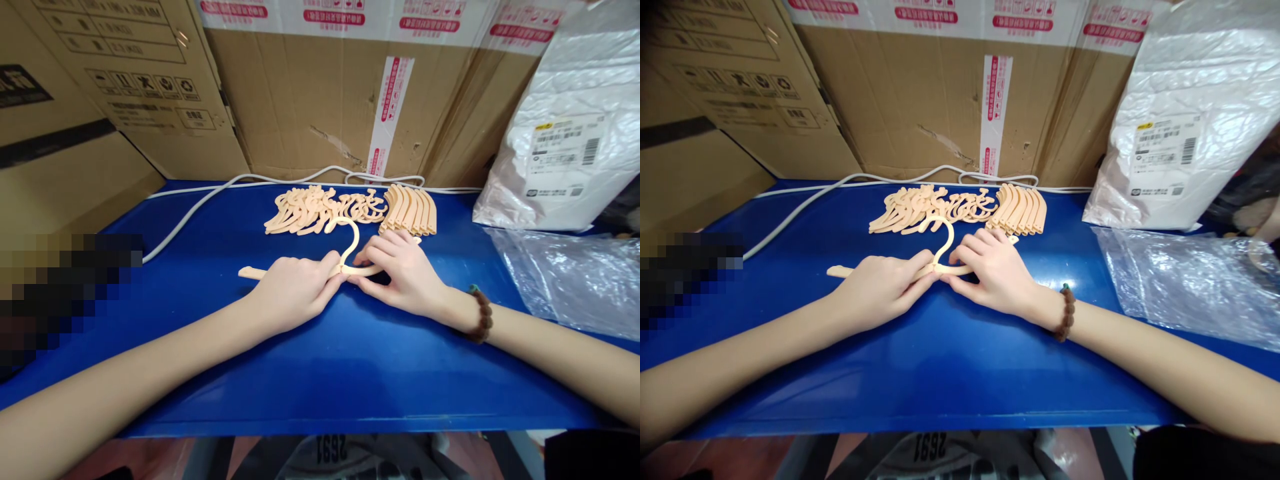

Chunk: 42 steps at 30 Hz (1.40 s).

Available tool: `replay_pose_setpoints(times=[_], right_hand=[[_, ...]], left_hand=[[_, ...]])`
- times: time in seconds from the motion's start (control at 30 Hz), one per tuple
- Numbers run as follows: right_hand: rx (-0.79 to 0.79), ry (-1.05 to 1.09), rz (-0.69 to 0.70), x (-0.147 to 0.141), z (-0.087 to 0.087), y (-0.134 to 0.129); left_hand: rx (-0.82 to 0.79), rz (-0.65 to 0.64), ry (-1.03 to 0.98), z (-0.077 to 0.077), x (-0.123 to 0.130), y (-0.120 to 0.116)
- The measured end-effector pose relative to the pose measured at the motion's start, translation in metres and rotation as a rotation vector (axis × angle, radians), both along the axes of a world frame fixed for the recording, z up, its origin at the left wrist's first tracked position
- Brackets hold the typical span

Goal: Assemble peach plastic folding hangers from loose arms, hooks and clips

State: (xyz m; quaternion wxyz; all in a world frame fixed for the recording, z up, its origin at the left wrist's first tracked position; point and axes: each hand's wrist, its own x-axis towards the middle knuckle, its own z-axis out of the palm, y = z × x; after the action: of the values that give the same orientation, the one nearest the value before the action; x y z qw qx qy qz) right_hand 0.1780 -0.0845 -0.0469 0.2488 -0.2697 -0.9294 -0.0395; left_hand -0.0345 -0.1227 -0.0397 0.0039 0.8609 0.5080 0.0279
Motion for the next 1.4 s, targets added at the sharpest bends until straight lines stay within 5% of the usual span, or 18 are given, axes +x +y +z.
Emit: replay_pose_setpoints(times=[0.27, 0.67, 1.4], right_hand=[[0.229, 0.074, -0.077, 0.0007, 0.0017, -0.0036], [0.015, 0.080, -0.015, -0.0002, 0.0001, -0.0017], [-0.055, 0.040, -0.036, -0.0014, 0.0005, -0.0011]], left_hand=[[-0.042, 0.028, -0.105, -0.0024, -0.0012, 0.0027], [-0.085, 0.047, -0.126, -0.0010, -0.0019, 0.0039], [0.008, -0.027, -0.011, -0.0019, 0.0001, 0.0006]])
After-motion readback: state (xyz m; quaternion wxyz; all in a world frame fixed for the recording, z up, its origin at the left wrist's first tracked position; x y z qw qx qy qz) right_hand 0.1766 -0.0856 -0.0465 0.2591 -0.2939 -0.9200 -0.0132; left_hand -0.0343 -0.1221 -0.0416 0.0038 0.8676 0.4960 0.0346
